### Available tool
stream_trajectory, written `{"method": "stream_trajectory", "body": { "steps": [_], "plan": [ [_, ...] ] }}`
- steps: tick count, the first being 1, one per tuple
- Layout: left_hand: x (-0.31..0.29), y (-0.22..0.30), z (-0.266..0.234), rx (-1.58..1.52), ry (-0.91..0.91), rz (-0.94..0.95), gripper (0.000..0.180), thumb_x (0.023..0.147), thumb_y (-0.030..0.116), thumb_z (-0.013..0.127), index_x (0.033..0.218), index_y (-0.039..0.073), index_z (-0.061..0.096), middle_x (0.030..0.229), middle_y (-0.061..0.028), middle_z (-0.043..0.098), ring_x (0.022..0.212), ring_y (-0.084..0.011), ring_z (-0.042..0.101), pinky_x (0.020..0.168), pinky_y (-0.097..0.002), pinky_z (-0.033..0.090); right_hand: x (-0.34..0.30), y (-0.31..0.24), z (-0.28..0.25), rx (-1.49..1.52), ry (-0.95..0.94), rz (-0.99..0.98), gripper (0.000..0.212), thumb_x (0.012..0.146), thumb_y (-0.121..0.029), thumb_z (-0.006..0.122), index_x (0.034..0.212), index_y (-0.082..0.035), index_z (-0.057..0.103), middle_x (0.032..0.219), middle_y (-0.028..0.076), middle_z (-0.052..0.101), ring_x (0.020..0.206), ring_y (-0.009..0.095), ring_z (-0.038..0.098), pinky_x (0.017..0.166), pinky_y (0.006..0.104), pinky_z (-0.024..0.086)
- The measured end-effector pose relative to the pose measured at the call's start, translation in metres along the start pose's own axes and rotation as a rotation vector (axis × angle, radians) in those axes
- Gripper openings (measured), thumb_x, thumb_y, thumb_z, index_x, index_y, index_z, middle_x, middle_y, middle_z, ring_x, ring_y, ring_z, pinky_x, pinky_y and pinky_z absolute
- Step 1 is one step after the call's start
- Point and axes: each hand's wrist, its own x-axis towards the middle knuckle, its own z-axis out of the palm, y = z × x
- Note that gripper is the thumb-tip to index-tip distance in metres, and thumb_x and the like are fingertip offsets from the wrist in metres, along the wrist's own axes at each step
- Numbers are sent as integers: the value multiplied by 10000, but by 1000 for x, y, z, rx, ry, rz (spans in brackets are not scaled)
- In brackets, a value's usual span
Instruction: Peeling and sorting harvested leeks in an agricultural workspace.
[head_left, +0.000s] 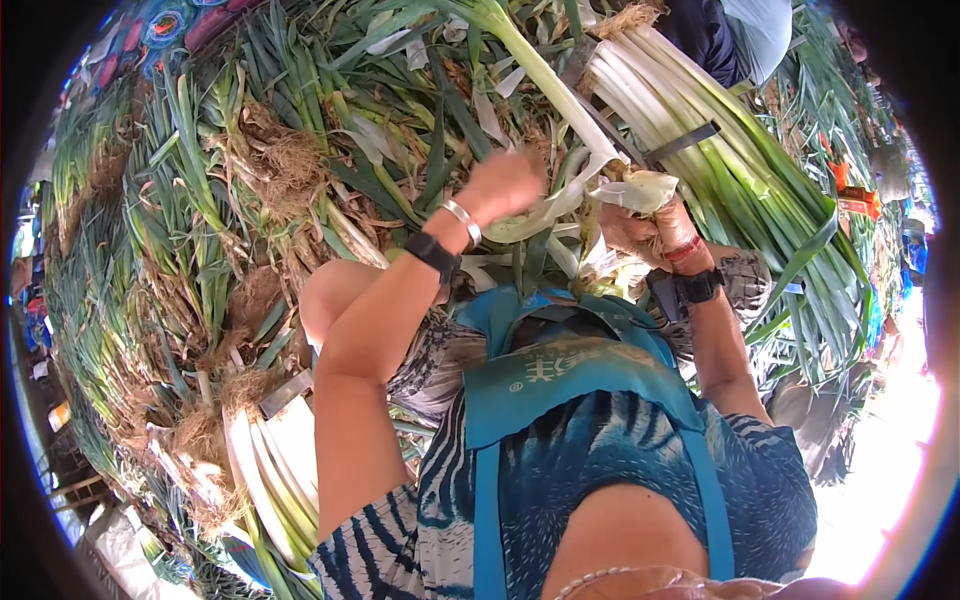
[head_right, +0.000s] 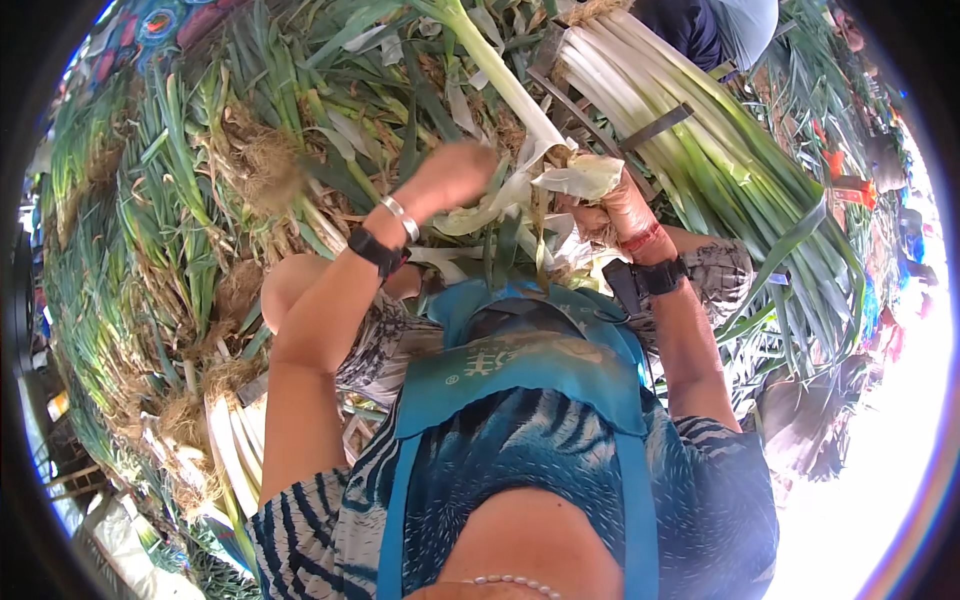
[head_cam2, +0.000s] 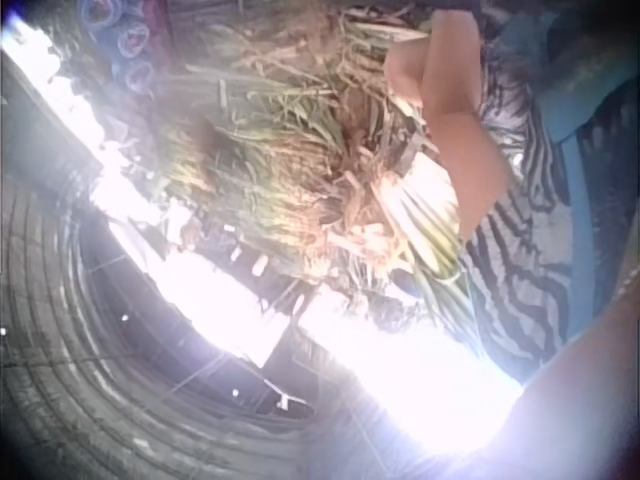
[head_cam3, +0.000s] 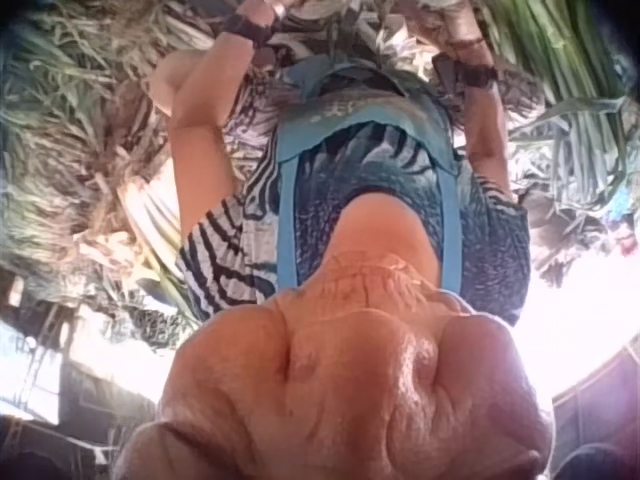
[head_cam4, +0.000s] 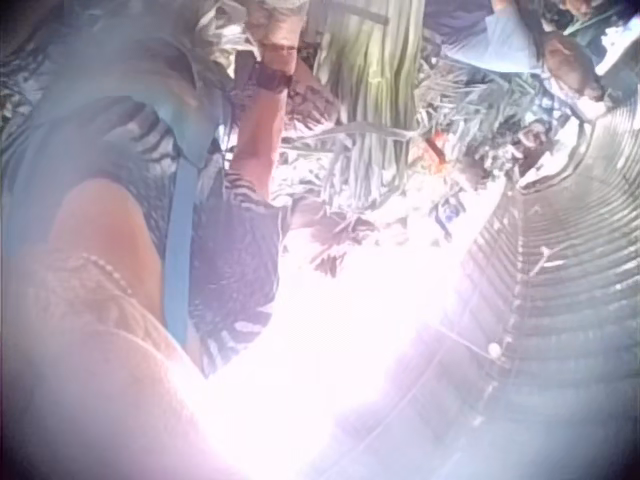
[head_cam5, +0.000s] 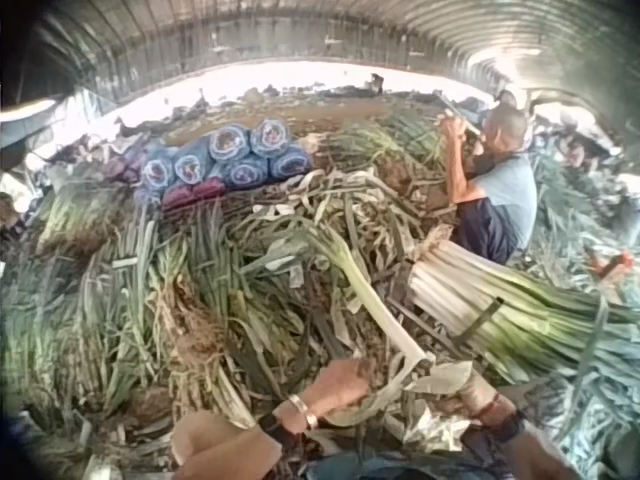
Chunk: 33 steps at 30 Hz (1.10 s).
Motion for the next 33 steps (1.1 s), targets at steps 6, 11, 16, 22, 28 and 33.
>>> {"method": "stream_trajectory", "body": {
  "steps": [6, 11, 16, 22, 28, 33],
  "plan": [
    [25, -10, -78, -1257, 418, -441, 425, 943, 392, 523, 1145, 21, 476, 1110, -122, 570, 852, -276, 603, 664, -443, 541, -17, 10, 24, -731, -44, -148, 299, 897, -241, 597, 1079, -4, 606, 720, 3, 540, 589, 103, 495, 528, 276, 406],
    [48, -31, -58, -1733, 866, -401, 236, 939, 306, 548, 892, 87, 473, 683, -47, 447, 593, -237, 480, 580, -430, 452, -32, 14, 17, -1259, 8, -177, 312, 864, -202, 615, 1108, -8, 592, 871, 164, 639, 794, 278, 621, 712, 349, 474],
    [27, 2, -84, -1791, 784, -81, 262, 952, 318, 525, 881, 77, 452, 707, -49, 460, 623, -199, 469, 562, -356, 423, -44, -4, -31, -619, 161, -27, 400, 934, -317, 576, 1164, 9, 604, 1028, 74, 671, 934, 212, 632, 854, 324, 493],
    [-3, 30, -134, -1845, 632, 211, 200, 964, 299, 532, 941, 112, 463, 773, -27, 447, 642, -175, 439, 597, -320, 403, 11, -27, 58, -722, -282, -511, 701, 927, -553, 462, 1410, -52, 379, 1312, 108, 497, 1073, 166, 529, 882, 304, 429],
    [-9, -5, -167, -1672, 899, 108, 273, 953, 342, 518, 872, 90, 453, 726, -50, 452, 647, -194, 466, 596, -343, 416, 51, 1, 76, -724, -495, -318, 789, 922, -669, 332, 1244, 28, 513, 931, 120, 630, 828, 214, 582, 744, 347, 474],
    [-21, -109, -147, -1952, 682, -176, 504, 972, 527, 350, 810, 51, 377, 679, -82, 413, 584, -217, 412, 548, -348, 388, 57, 21, 78, -817, -478, -326, 752, 945, -643, 299, 975, 48, 594, 710, 141, 563, 663, 220, 502, 621, 383, 422]
  ]
}}
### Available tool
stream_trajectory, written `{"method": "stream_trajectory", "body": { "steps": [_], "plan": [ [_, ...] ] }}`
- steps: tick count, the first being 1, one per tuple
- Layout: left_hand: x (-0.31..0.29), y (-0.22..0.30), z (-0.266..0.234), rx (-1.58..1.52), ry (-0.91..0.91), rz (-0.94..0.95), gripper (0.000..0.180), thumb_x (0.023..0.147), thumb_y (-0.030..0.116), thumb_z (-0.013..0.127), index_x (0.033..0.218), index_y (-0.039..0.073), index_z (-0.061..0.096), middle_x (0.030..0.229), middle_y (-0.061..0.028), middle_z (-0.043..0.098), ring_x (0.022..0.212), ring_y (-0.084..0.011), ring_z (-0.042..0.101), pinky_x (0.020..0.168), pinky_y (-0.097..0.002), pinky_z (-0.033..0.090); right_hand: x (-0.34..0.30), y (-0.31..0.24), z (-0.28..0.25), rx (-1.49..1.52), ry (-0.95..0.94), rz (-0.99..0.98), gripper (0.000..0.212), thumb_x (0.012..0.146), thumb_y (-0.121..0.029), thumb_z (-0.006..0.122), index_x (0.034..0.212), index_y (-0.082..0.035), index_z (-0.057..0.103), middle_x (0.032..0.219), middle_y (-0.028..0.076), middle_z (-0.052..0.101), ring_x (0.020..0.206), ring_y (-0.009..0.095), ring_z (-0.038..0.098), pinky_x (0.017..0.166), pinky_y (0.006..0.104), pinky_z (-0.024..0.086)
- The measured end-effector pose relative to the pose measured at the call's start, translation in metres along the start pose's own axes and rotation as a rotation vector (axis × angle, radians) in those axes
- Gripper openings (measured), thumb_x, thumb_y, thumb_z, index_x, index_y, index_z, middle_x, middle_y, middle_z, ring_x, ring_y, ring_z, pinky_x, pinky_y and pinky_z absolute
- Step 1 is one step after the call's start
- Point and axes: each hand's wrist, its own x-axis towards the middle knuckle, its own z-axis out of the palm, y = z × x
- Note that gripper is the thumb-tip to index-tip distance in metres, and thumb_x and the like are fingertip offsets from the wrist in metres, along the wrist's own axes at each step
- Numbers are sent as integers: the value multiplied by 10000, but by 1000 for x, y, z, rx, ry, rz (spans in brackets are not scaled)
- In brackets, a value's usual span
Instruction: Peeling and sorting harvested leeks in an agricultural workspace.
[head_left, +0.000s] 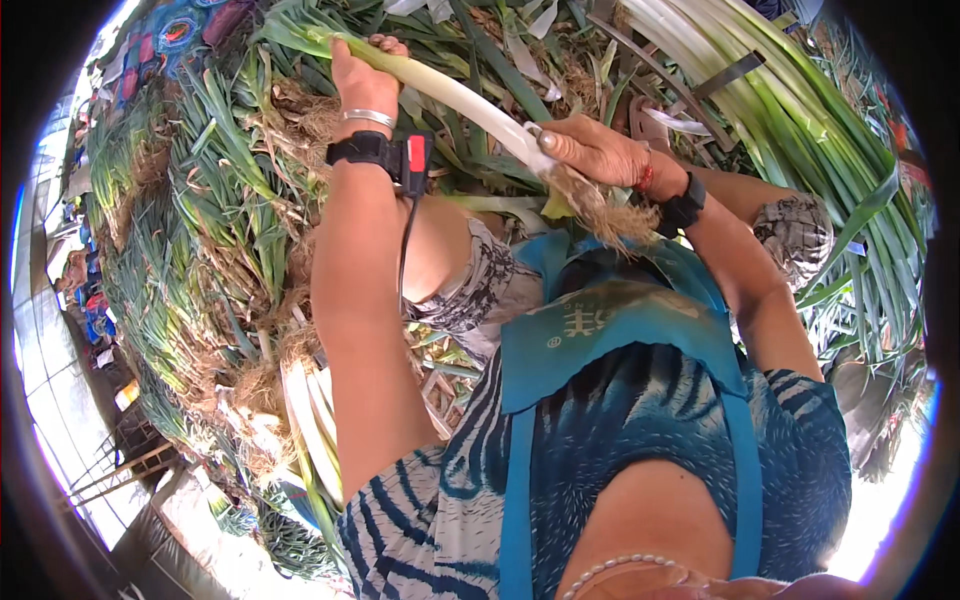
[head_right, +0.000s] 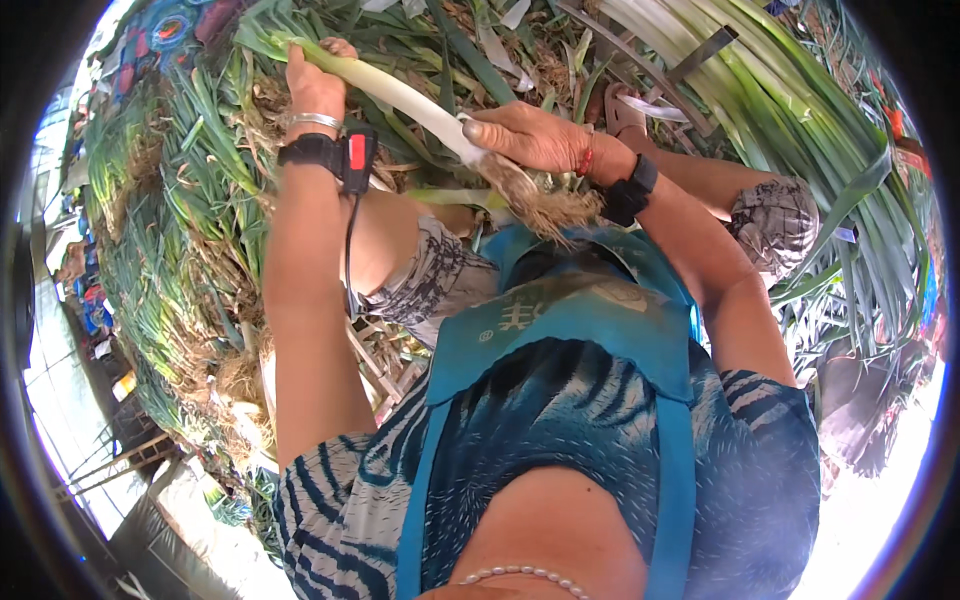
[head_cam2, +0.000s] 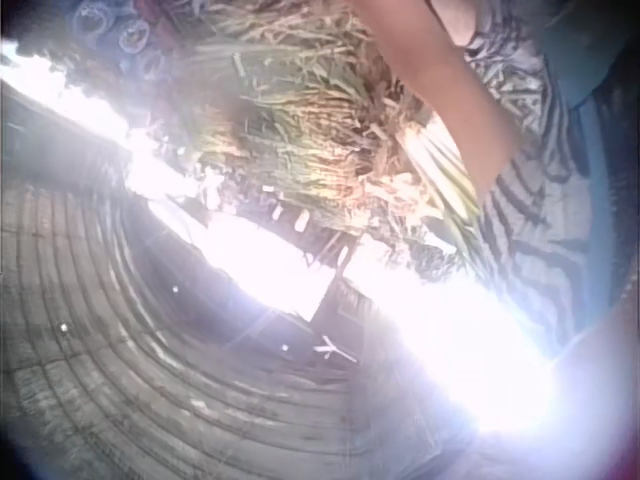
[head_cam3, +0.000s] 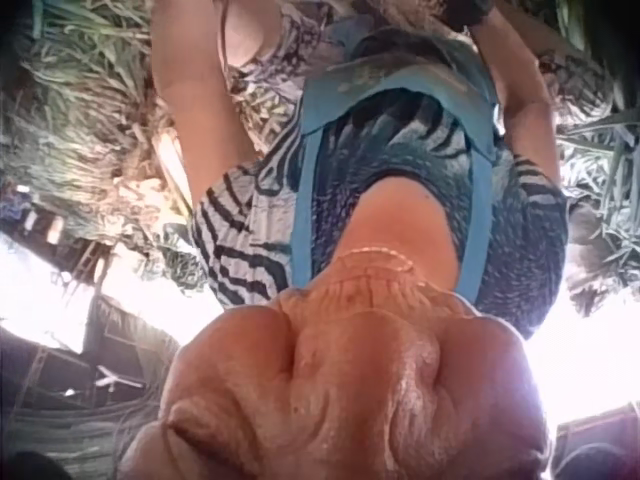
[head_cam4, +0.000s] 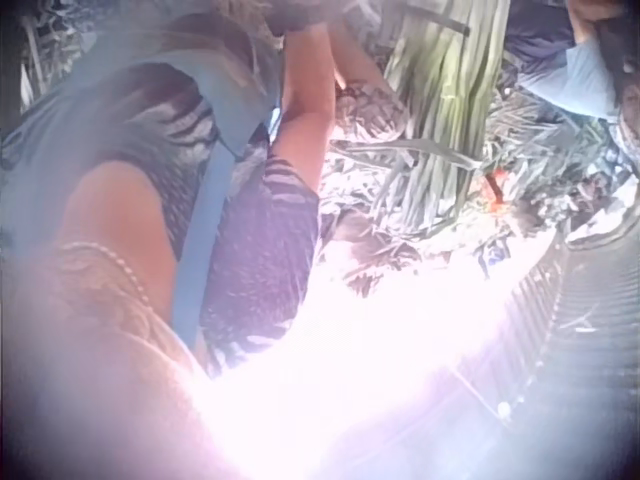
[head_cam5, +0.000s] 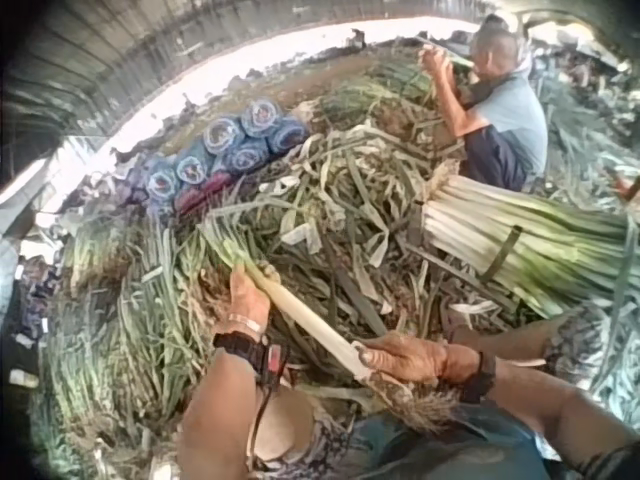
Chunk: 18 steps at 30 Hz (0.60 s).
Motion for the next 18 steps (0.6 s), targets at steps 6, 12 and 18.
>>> {"method": "stream_trajectory", "body": {
  "steps": [6, 12, 18],
  "plan": [
    [24, -11, -14, 29, 93, -26, 548, 974, 539, 318, 780, 29, 371, 677, -87, 401, 570, -209, 400, 529, -334, 368, -26, 6, -2, 27, 42, 50, 493, 996, -405, 409, 881, 45, 575, 580, 171, 447, 532, 251, 442, 538, 406, 377],
    [33, -8, -30, 86, 96, -37, 539, 977, 533, 309, 789, 32, 374, 681, -88, 400, 555, -207, 391, 523, -337, 358, -68, -12, -1, -152, 74, 46, 288, 961, -227, 457, 964, 24, 599, 659, 216, 533, 593, 382, 539, 557, 427, 419],
    [40, -21, -41, 223, 40, 143, 252, 954, 320, 496, 886, 79, 466, 758, -57, 460, 651, -197, 475, 623, -361, 432, -106, -56, -8, -408, 11, 230, 166, 906, -160, 539, 938, -7, 592, 713, 212, 565, 669, 388, 581, 578, 433, 444]
  ]
}}
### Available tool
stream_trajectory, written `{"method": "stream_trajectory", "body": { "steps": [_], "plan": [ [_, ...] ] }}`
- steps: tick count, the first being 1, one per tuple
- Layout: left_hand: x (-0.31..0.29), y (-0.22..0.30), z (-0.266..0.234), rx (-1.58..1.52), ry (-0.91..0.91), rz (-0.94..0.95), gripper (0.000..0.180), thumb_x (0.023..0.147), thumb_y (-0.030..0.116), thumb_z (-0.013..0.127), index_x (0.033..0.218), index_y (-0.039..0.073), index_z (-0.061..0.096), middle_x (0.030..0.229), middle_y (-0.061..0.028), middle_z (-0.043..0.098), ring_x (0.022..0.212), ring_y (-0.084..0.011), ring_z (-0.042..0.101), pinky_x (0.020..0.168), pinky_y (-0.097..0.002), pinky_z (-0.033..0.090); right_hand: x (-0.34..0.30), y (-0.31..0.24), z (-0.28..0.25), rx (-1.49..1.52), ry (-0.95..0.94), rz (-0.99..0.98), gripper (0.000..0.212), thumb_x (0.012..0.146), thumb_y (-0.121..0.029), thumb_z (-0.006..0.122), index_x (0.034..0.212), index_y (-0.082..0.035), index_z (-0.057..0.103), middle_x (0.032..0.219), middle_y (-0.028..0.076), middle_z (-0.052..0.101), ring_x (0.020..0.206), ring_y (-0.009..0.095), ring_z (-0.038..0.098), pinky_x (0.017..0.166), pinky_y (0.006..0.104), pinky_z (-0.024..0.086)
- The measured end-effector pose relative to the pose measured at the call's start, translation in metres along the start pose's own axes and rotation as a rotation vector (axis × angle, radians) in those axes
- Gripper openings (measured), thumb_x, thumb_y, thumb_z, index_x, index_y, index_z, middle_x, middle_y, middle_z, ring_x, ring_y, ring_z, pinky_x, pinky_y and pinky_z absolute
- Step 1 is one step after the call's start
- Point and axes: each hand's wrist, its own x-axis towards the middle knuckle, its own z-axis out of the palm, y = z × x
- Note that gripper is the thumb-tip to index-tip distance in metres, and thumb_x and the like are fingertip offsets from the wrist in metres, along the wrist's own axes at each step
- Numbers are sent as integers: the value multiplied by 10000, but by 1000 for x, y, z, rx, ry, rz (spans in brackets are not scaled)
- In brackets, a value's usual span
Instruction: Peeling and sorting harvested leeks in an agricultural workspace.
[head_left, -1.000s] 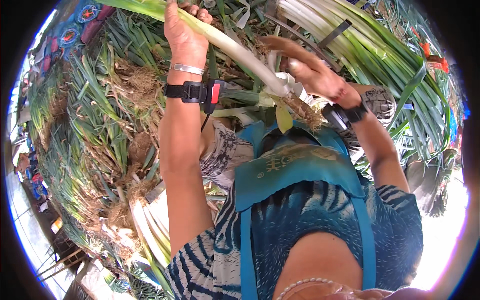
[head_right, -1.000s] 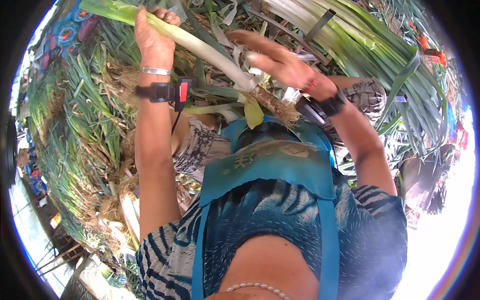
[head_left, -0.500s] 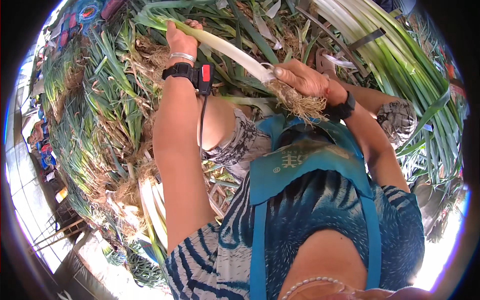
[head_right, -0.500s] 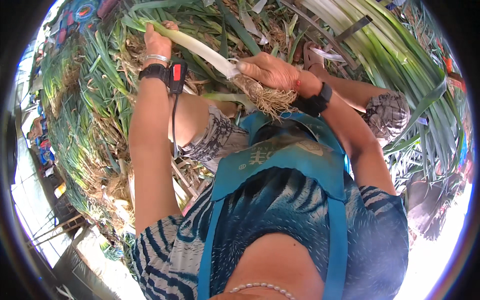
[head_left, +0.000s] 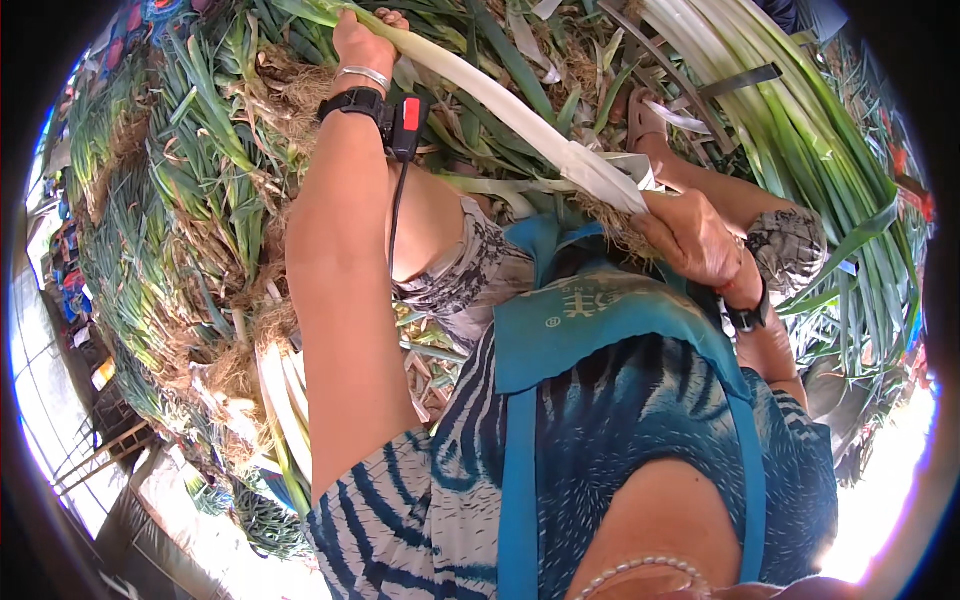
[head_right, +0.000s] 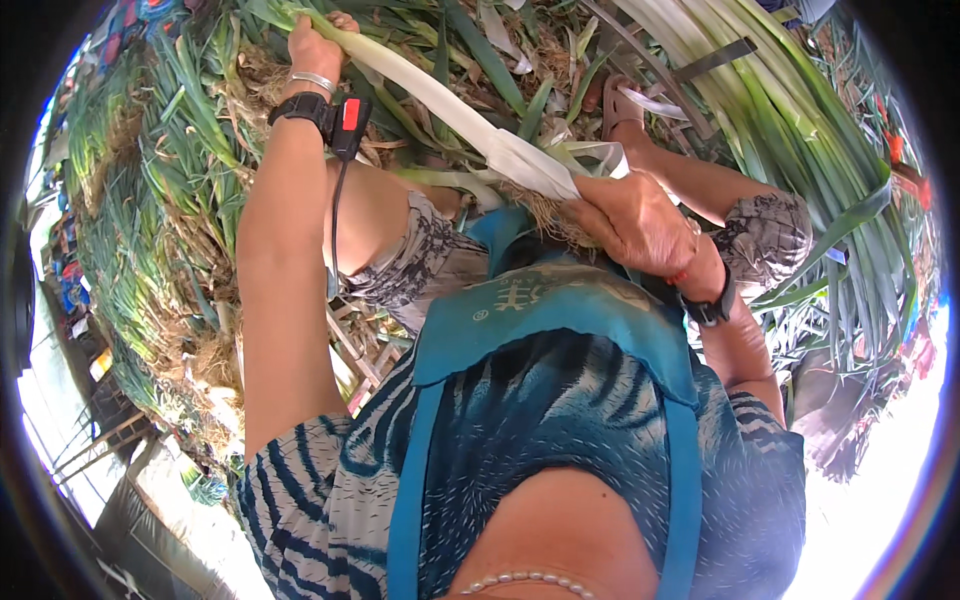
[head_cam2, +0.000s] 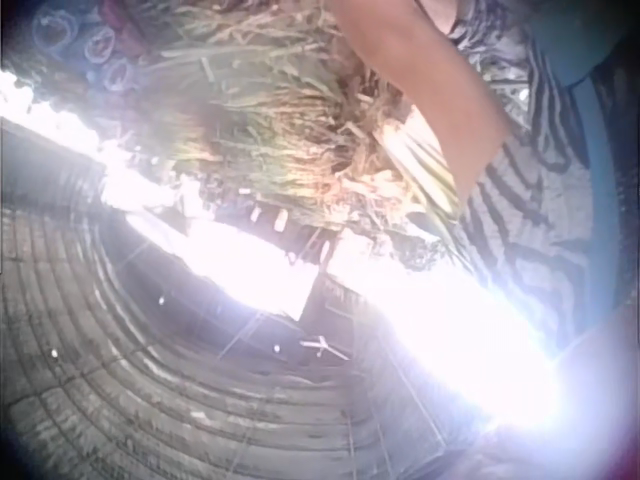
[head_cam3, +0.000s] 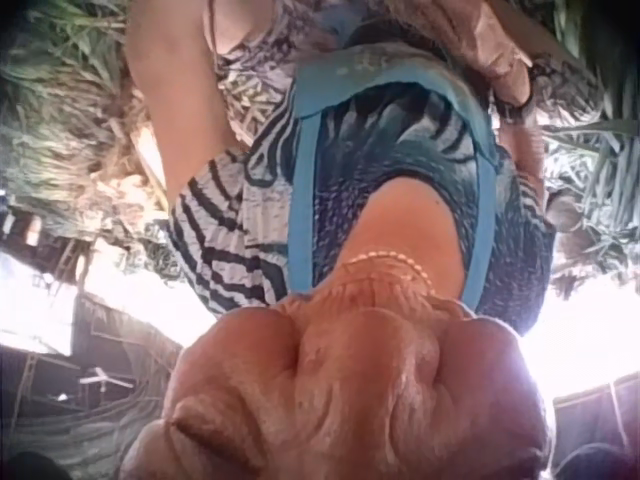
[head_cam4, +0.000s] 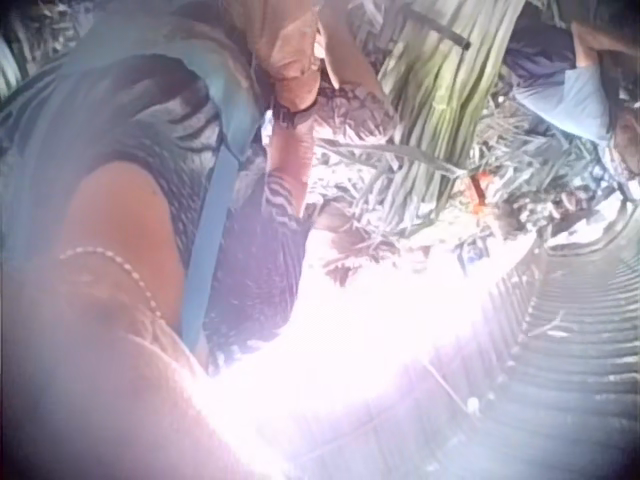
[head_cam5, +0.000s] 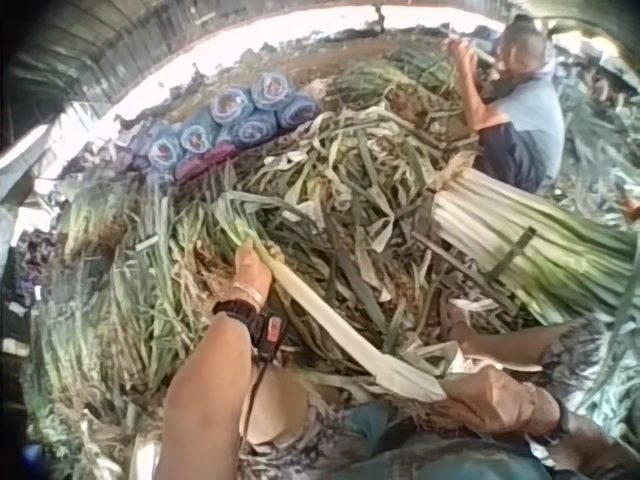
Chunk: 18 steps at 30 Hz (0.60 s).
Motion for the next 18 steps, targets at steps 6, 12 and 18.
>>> {"method": "stream_trajectory", "body": {
  "steps": [6, 12, 18],
  "plan": [
    [11, 34, -31, -177, 181, -43, 461, 986, 448, 288, 832, 20, 364, 720, -101, 387, 609, -214, 394, 556, -349, 382, -72, -8, 1, 109, 56, -1, 151, 882, -140, 557, 902, 3, 600, 625, 187, 544, 549, 387, 545, 529, 418, 432],
    [-17, 39, 1, -77, 135, 96, 562, 946, 581, 313, 795, 44, 384, 662, -77, 392, 558, -215, 398, 541, -348, 386, -116, 97, 17, -208, 64, 227, 278, 913, -245, 541, 1003, 10, 604, 728, 121, 576, 618, 284, 539, 598, 373, 432],
    [-32, 26, 72, -108, 24, 249, 145, 901, 158, 515, 968, 34, 478, 852, -143, 598, 753, -320, 603, 709, -397, 502, 7, 64, -20, 14, 319, 129, 409, 916, -220, 530, 1264, -8, 500, 1138, 208, 576, 977, 305, 600, 839, 390, 472]
  ]
}}
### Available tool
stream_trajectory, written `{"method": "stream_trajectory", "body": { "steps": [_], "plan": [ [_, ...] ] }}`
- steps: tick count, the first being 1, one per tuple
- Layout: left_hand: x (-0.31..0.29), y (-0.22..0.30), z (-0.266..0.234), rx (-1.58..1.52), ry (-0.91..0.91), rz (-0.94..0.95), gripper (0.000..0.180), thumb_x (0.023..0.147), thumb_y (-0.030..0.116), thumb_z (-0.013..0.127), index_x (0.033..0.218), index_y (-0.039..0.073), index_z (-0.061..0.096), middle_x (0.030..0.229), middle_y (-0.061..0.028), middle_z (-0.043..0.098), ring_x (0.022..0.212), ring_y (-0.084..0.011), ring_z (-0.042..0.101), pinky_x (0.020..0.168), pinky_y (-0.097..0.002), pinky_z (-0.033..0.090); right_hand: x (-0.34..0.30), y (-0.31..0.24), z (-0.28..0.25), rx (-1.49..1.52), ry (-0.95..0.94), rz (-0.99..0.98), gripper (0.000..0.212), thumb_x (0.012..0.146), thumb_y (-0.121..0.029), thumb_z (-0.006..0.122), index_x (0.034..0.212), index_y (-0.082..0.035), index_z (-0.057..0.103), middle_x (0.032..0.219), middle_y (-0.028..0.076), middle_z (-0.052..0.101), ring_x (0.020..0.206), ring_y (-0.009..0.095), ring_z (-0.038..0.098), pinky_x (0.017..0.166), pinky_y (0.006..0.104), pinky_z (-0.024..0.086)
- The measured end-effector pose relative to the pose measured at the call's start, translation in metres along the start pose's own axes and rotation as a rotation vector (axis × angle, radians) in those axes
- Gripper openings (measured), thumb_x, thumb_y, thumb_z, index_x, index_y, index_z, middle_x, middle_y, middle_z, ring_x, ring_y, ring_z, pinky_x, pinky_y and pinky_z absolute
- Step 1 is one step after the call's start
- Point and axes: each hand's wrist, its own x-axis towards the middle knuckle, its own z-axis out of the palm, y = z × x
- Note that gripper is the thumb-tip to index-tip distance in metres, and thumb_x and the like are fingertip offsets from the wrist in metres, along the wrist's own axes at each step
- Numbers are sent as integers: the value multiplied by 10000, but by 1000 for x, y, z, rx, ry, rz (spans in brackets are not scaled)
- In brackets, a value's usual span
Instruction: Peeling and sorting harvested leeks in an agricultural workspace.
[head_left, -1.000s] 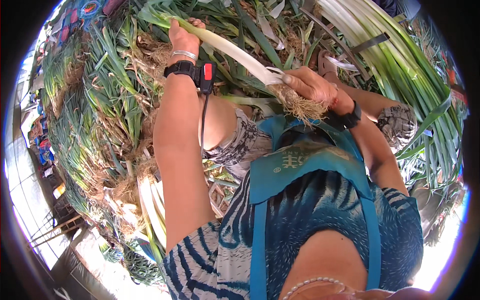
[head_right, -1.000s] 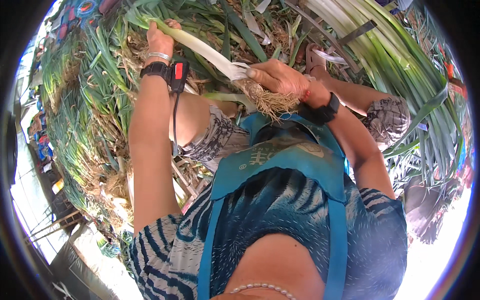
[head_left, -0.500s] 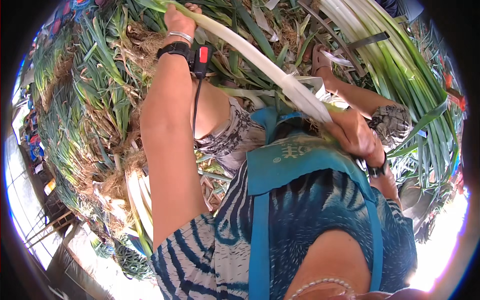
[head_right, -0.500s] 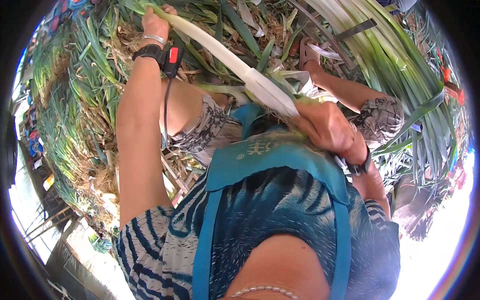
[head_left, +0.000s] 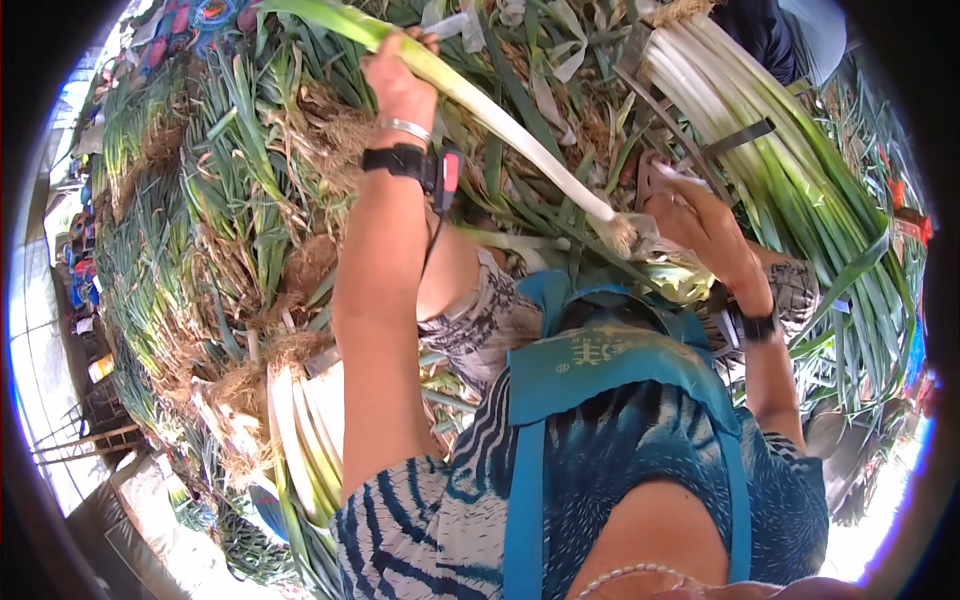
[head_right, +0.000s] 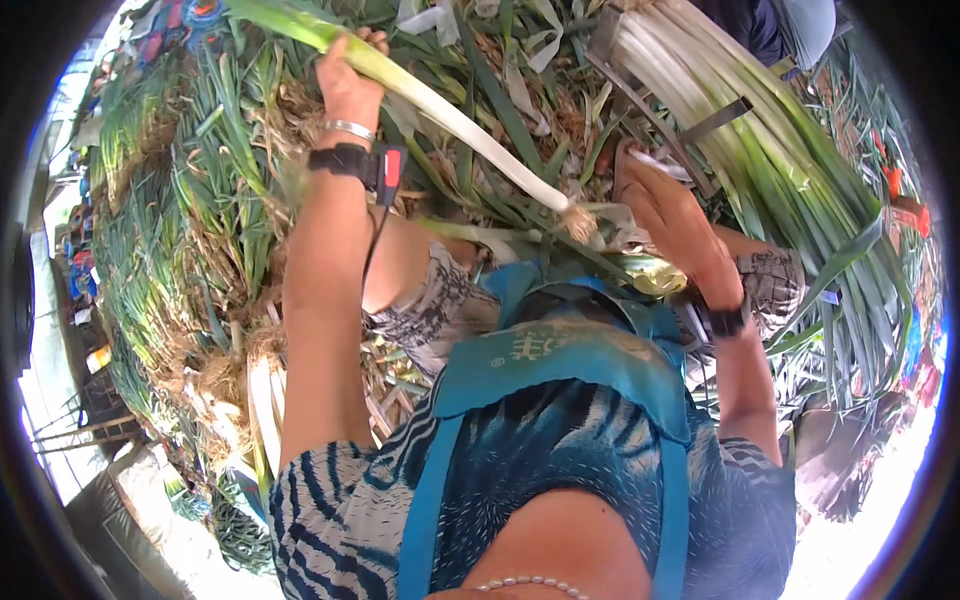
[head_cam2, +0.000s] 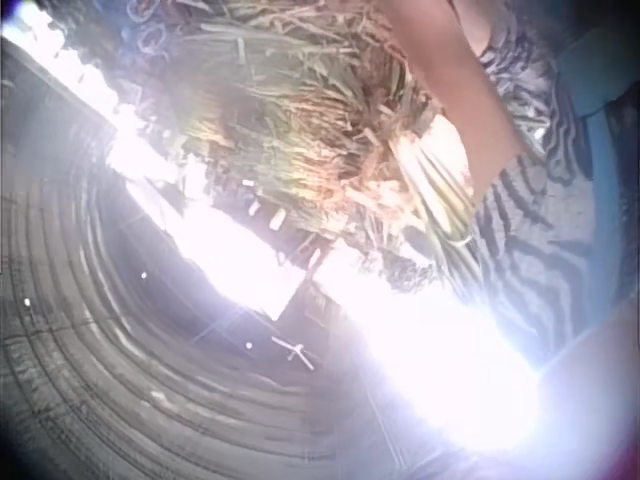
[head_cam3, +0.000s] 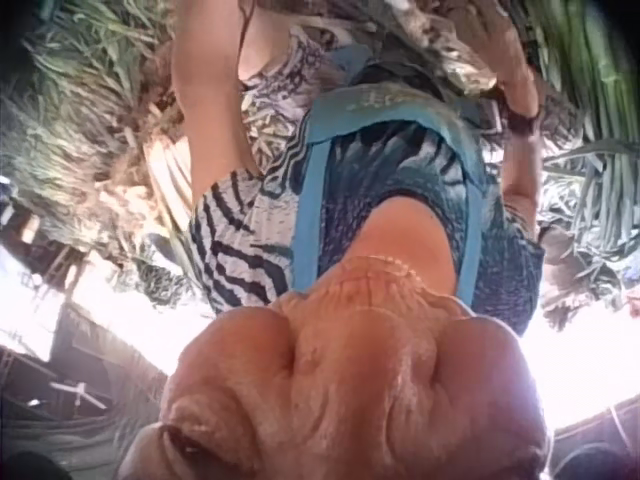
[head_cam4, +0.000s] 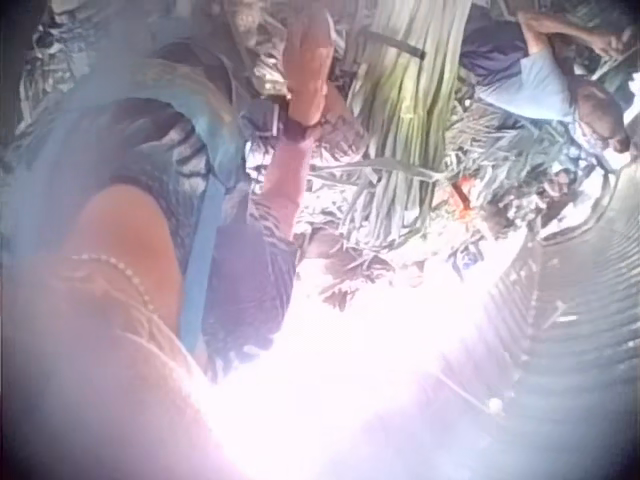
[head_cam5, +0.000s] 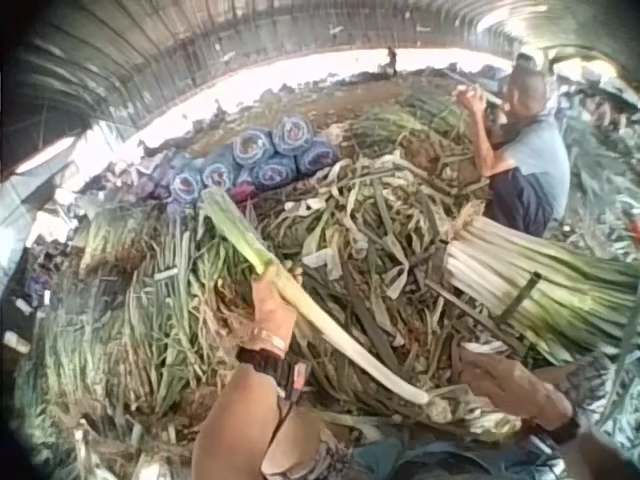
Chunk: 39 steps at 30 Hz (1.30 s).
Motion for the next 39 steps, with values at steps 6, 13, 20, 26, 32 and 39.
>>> {"method": "stream_trajectory", "body": {
  "steps": [6, 13, 20, 26, 32, 39],
  "plan": [
    [-32, -32, 44, 38, -353, -221, 200, 852, 101, 603, 998, 6, 505, 869, -165, 620, 861, -373, 627, 820, -475, 497, 173, -55, 40, 68, -47, -202, 656, 860, -345, 612, 1382, -17, 390, 1331, 222, 498, 1217, 328, 504, 969, 364, 447],
    [-30, -25, 10, 95, -279, -267, 254, 891, 254, 620, 951, 51, 480, 801, -113, 575, 699, -287, 598, 663, -427, 489, 197, -81, 117, 622, -355, 75, 249, 797, -250, 658, 820, -7, 604, 598, 18, 551, 508, 106, 526, 484, 263, 435],
    [-44, -12, 23, 204, -128, -157, 240, 950, 231, 549, 1085, 34, 572, 913, -67, 568, 786, -187, 557, 684, -366, 477, 133, -45, 125, 520, -350, 123, 449, 794, -259, 643, 1130, 17, 533, 679, 81, 604, 536, 161, 580, 509, 302, 473],
    [-31, -13, 26, 133, 0, -130, 368, 968, 320, 532, 1187, 28, 487, 1038, -90, 512, 870, -231, 524, 744, -423, 461, 108, -36, 118, 118, 212, -241, 595, 818, -235, 662, 1337, -65, 427, 911, 231, 651, 839, 408, 618, 747, 419, 496],
    [-48, -1, 34, -76, -233, -255, 397, 984, 373, 463, 1201, 41, 475, 1051, -115, 530, 926, -257, 522, 805, -442, 462, 102, -47, 80, 503, -5, -66, 507, 917, -226, 591, 1371, -57, 444, 851, 87, 659, 622, 138, 550, 581, 276, 449],
    [-18, -10, 18, -308, -302, -369, 326, 953, 390, 504, 948, 68, 451, 740, -111, 513, 653, -255, 493, 686, -419, 460, 98, -63, 78, 593, -19, -98, 469, 925, -154, 585, 1365, -72, 446, 944, 34, 616, 636, 57, 510, 563, 224, 440]
  ]
}}
